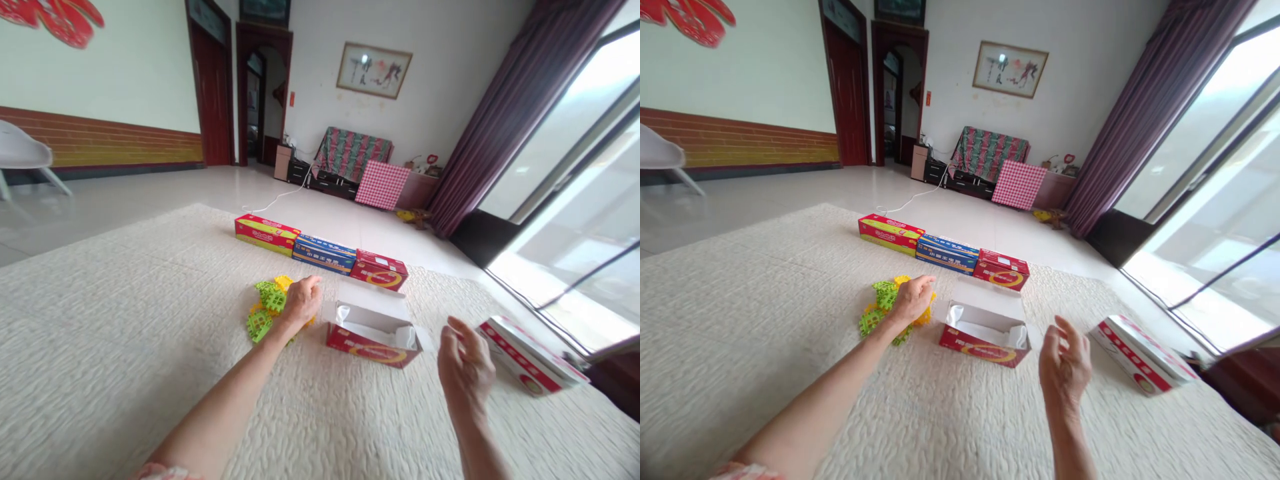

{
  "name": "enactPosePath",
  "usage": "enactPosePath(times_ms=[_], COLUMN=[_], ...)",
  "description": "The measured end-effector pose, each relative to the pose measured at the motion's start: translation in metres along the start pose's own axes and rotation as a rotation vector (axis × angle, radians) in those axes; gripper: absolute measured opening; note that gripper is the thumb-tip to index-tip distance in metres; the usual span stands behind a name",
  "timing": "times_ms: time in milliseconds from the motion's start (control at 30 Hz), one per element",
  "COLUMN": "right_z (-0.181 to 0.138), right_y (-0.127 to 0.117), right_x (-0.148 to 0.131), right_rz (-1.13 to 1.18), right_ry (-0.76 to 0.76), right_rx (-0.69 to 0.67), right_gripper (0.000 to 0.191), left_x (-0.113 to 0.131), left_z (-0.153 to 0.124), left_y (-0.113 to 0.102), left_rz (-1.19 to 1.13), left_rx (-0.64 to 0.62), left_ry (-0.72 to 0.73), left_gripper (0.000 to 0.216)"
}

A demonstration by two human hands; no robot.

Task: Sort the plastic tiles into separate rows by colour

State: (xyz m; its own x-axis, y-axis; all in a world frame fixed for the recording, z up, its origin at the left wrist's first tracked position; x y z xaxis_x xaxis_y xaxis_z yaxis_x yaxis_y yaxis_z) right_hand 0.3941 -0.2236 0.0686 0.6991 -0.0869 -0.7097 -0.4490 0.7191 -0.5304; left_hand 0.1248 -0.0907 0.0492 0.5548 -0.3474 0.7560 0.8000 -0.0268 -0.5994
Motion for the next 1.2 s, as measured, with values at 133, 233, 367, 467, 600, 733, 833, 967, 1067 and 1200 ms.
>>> enactPosePath(times_ms=[133,233,367,467,600,733,833,967,1067,1200], right_z=[-0.009,-0.016,-0.023,-0.029,-0.031,-0.028,-0.028,-0.031,-0.032,-0.033], right_y=[0.003,0.014,0.014,0.010,0.010,0.015,0.019,0.021,0.019,0.014], right_x=[0.062,0.067,0.048,0.042,0.045,0.047,0.050,0.055,0.055,0.053], right_rz=[0.344,0.612,0.840,0.871,0.717,0.548,0.597,0.790,0.780,0.685], right_ry=[0.337,0.317,0.221,0.201,0.161,0.126,0.124,0.043,-0.003,-0.078], right_rx=[-0.221,-0.403,-0.462,-0.442,-0.447,-0.403,-0.428,-0.536,-0.542,-0.517], right_gripper=[0.047,0.049,0.052,0.048,0.045,0.049,0.057,0.065,0.066,0.056], left_x=[-0.013,-0.014,0.001,0.011,0.012,0.007,0.006,0.011,0.014,0.011], left_z=[-0.005,-0.008,-0.011,-0.013,-0.015,-0.017,-0.019,-0.021,-0.022,-0.022], left_y=[0.026,0.038,0.043,0.050,0.064,0.071,0.069,0.067,0.068,0.073], left_rz=[-0.129,-0.539,-0.933,-0.932,-0.706,-0.560,-0.533,-0.562,-0.624,-0.677], left_rx=[-0.115,-0.212,-0.208,-0.206,-0.139,-0.133,-0.206,-0.246,-0.206,-0.194], left_ry=[-0.120,-0.280,-0.347,-0.291,-0.163,-0.147,-0.095,-0.047,-0.011,-0.018], left_gripper=[0.035,0.040,0.046,0.043,0.046,0.045,0.044,0.043,0.039,0.039])
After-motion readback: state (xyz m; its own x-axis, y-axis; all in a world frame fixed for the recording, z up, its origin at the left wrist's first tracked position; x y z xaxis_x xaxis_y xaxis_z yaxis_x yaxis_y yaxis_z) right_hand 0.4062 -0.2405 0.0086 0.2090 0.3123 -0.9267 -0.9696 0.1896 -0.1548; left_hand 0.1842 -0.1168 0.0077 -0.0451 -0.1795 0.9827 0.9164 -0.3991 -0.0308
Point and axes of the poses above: each hand's wrist, its own z-axis towards the middle knuckle, its own y-axis out of the palm, x = y × z, the point moved 1 cm from there along z, towards the middle knuckle, and after that the axes turned 13 degrees about -x, right-handed, at the moved point
